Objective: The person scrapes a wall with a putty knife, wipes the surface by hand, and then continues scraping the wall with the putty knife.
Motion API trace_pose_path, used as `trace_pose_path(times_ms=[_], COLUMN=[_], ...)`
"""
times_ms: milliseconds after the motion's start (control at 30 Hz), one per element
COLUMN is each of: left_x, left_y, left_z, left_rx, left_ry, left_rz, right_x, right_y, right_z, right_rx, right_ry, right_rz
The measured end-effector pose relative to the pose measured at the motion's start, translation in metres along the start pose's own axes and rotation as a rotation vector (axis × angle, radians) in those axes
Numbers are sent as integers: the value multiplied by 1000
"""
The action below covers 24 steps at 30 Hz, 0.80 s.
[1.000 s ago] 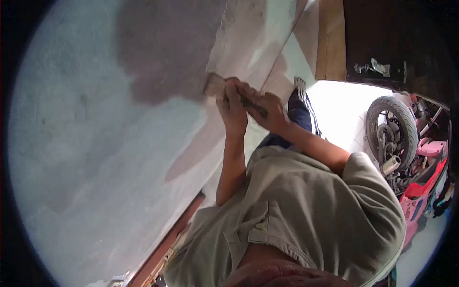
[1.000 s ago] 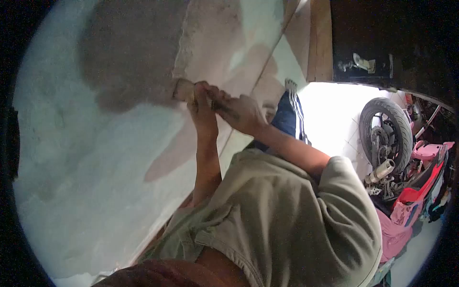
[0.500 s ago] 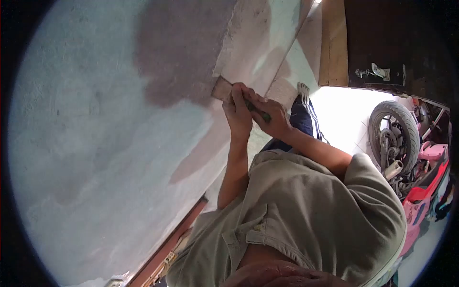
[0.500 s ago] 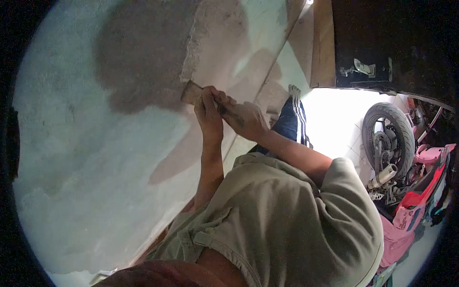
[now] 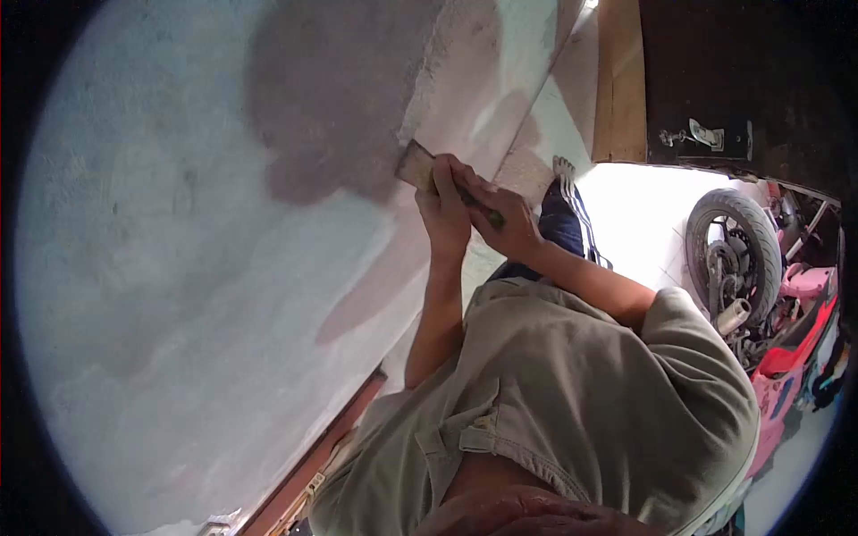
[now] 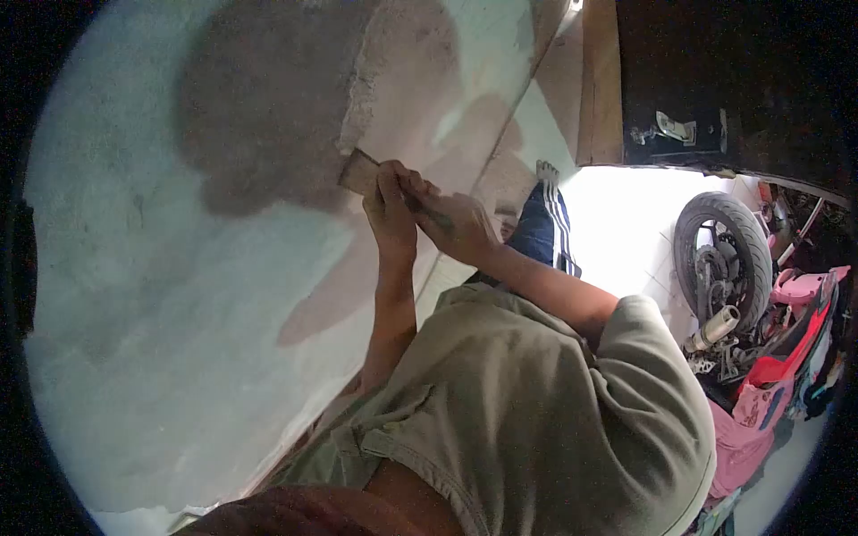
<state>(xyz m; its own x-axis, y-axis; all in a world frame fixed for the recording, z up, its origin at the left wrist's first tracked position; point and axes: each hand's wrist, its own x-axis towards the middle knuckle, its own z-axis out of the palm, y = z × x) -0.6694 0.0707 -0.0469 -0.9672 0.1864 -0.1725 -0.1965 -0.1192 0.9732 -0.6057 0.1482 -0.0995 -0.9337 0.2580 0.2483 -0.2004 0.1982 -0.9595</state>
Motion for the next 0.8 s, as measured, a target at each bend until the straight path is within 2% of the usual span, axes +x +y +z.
trace_pose_path(times_ms=[100,167,233,267,300,367,467,567,700,767,800], left_x=[1,-6,-6,-8,-4,-12,-9,-11,-12,-8,-6], left_y=[34,35,13,11,13,14,-8,8,-1,1,-2], left_z=[16,15,7,5,8,9,3,7,3,5,5], left_rx=[-119,-192,-84,-35,-36,-131,-165,-91,-101,-141,-138], left_ry=[-10,1,43,38,23,39,21,25,14,31,38], left_rz=[27,47,-60,-54,-45,-90,-64,-116,-78,-98,-106], right_x=[19,12,4,-1,2,-6,-3,-12,-9,-10,-9], right_y=[-39,-21,-16,-15,-16,-23,-21,-19,-15,-11,-13], right_z=[-11,-3,-3,-6,-7,-10,-17,-13,-11,-5,-9], right_rx=[-175,-73,-72,-95,-101,-40,-176,-90,-136,-23,-86], right_ry=[17,28,-54,-2,11,-56,-178,-87,-145,-16,-133], right_rz=[-121,-140,77,-47,-55,135,166,182,199,121,220])
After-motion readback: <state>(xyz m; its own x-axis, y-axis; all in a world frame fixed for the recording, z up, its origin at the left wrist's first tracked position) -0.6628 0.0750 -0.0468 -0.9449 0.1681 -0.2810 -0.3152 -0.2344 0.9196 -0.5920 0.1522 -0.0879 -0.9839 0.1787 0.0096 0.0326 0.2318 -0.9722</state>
